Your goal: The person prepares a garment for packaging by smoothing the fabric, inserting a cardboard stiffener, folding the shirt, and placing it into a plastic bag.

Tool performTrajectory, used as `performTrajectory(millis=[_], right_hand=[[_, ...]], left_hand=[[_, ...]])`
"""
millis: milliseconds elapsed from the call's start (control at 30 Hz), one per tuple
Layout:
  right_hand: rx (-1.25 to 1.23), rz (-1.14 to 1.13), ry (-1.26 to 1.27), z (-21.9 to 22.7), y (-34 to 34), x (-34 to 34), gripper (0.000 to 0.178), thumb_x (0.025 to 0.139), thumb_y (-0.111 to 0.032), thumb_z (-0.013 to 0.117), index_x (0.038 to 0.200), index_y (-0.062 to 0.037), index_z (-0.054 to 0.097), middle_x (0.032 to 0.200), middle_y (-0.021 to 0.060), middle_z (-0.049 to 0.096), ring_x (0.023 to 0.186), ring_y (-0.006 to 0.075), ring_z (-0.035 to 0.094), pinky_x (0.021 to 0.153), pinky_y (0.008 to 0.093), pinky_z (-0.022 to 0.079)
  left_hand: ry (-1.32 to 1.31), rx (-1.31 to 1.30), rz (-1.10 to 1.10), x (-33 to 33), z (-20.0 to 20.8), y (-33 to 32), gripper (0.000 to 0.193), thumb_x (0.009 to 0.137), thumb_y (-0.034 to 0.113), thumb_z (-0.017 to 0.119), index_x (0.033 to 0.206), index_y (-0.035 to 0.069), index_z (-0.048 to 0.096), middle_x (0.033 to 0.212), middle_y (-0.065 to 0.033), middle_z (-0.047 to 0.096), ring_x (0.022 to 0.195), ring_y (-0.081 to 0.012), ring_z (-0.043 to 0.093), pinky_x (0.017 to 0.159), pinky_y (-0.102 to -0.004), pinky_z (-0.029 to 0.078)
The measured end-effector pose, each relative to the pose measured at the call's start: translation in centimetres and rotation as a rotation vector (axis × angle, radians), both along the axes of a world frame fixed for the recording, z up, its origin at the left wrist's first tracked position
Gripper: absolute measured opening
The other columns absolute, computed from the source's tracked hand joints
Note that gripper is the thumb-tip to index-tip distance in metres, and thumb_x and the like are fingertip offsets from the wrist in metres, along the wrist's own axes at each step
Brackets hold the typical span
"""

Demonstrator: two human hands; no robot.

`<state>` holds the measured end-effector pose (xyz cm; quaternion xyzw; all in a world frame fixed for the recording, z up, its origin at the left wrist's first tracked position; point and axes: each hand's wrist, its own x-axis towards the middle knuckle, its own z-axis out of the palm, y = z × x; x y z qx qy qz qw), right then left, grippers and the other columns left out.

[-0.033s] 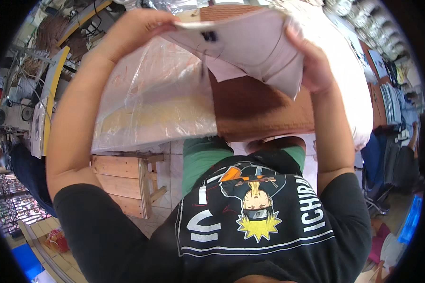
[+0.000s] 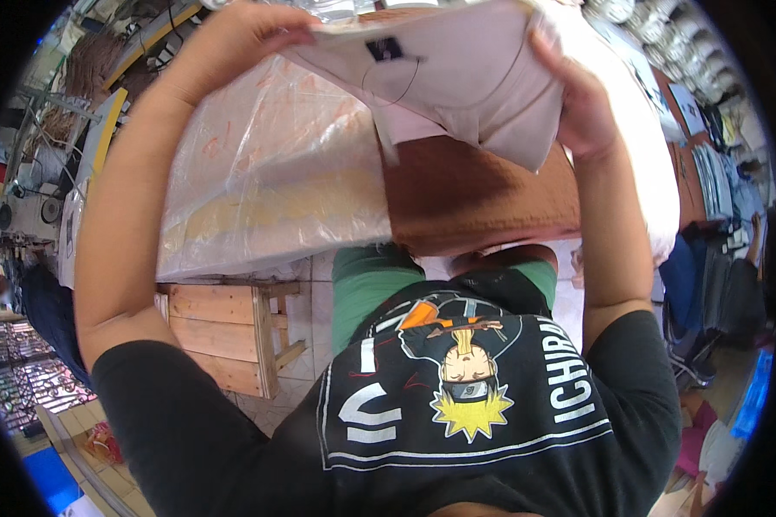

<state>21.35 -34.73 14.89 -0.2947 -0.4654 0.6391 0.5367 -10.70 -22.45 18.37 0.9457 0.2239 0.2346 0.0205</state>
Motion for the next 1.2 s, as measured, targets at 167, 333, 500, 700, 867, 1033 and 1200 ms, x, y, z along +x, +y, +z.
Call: performTrajectory(millis=[167,333,500,700,867,1033,1200], right_hand=[[0.022,0.097,0.262,4.5,-3.7,2.9,0.046,0.093,-0.031,0.044,0.125,0.002,0.046,0.119,0.0178,0.055,0.106,0.0288,0.057,0.093,0.0408,0.045],[0.004,0.389,0.409,-0.1,-4.6,5.5,0.046,0.094,-0.03,0.04,0.126,0.0016,0.045,0.118,0.0189,0.056,0.101,0.0265,0.061,0.088,0.0402,0.05],[-0.415,0.343,0.627,-8.0,-1.2,7.0,0.044,0.093,-0.027,0.046,0.123,0.0048,0.047,0.12,0.0181,0.054,0.11,0.0259,0.055,0.098,0.0405,0.041],[-0.606,0.229,0.539,-13.5,3.5,9.8,0.042,0.091,-0.023,0.05,0.123,0.0045,0.046,0.119,0.0178,0.055,0.109,0.026,0.055,0.097,0.0395,0.042],[-0.504,-0.041,-0.039,-13.2,4.1,12.3,0.043,0.088,-0.021,0.056,0.124,0.0012,0.046,0.112,0.0119,0.06,0.103,0.0184,0.058,0.092,0.0339,0.045],[-0.405,-0.215,-0.615,-12.4,4.6,13.3,0.045,0.081,-0.027,0.065,0.121,-0.008,0.054,0.1,0.0018,0.063,0.09,0.0101,0.058,0.082,0.0256,0.044],[-0.365,-0.269,-0.882,-12.4,6.1,12.3,0.033,0.079,-0.029,0.068,0.104,-0.0079,0.065,0.087,-0.0012,0.064,0.08,0.0076,0.056,0.071,0.0231,0.042]], left_hand=[[0.264,-0.142,0.216,5.4,11.4,-10.2,0.01,0.078,0.011,0.067,0.083,0.003,0.067,0.069,-0.0061,0.065,0.06,-0.011,0.057,0.064,-0.0257,0.048],[0.51,-0.571,0.292,7.0,10.6,-8.5,0.017,0.078,0.014,0.067,0.09,0.003,0.066,0.076,-0.0023,0.065,0.067,-0.0107,0.059,0.064,-0.026,0.048],[0.693,-0.939,0.131,10.4,1.3,0.1,0.021,0.078,0.017,0.068,0.092,0.002,0.066,0.077,0.0006,0.063,0.07,-0.0071,0.057,0.065,-0.0244,0.048],[0.774,-1.194,0.128,13.8,-8.4,8.4,0.027,0.079,0.024,0.068,0.1,0.005,0.066,0.085,0.0001,0.066,0.076,-0.0087,0.059,0.07,-0.0261,0.049],[0.673,-1.402,0.266,14.4,-11.3,9.8,0.044,0.079,0.031,0.067,0.116,0.009,0.058,0.102,-0.0015,0.062,0.091,-0.0095,0.057,0.081,-0.0272,0.047],[0.374,-1.45,0.089,11.0,-12.0,8.2,0.058,0.079,0.032,0.067,0.13,0.011,0.047,0.114,-0.0036,0.057,0.098,-0.0115,0.055,0.089,-0.0245,0.042],[0.218,-1.439,0.01,9.6,-14.0,7.1,0.047,0.079,0.026,0.067,0.12,0.008,0.052,0.106,-0.0012,0.059,0.094,-0.0095,0.054,0.085,-0.023,0.042]])
